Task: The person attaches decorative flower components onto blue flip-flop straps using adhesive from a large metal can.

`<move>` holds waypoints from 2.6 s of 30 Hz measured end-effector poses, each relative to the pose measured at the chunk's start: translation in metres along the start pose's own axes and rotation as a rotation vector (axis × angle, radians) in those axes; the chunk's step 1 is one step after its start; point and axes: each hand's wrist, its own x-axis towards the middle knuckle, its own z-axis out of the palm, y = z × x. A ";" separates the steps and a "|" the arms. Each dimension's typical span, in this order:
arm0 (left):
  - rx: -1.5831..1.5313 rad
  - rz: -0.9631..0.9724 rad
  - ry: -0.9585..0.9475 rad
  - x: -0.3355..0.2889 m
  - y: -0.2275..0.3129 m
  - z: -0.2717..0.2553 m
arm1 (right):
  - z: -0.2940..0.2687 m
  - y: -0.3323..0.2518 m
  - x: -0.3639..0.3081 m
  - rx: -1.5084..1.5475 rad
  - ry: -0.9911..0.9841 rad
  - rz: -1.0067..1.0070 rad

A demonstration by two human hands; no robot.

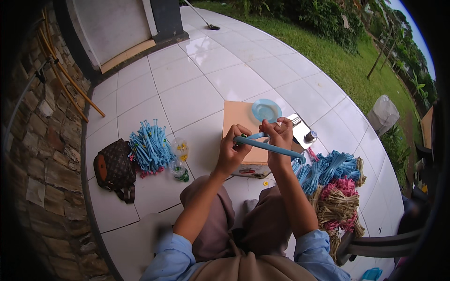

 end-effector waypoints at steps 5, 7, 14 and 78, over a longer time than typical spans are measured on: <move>0.063 0.040 -0.007 0.000 0.003 -0.003 | -0.011 -0.009 0.004 0.035 -0.028 -0.071; -0.079 -0.093 0.062 0.002 0.004 0.000 | -0.018 -0.014 0.008 -0.029 -0.031 -0.136; -0.596 -0.395 0.343 0.055 0.024 0.015 | -0.049 -0.008 0.011 -0.541 -0.233 -0.176; 0.578 -1.027 0.001 -0.211 -0.310 0.103 | -0.261 0.230 -0.082 -1.099 0.051 0.128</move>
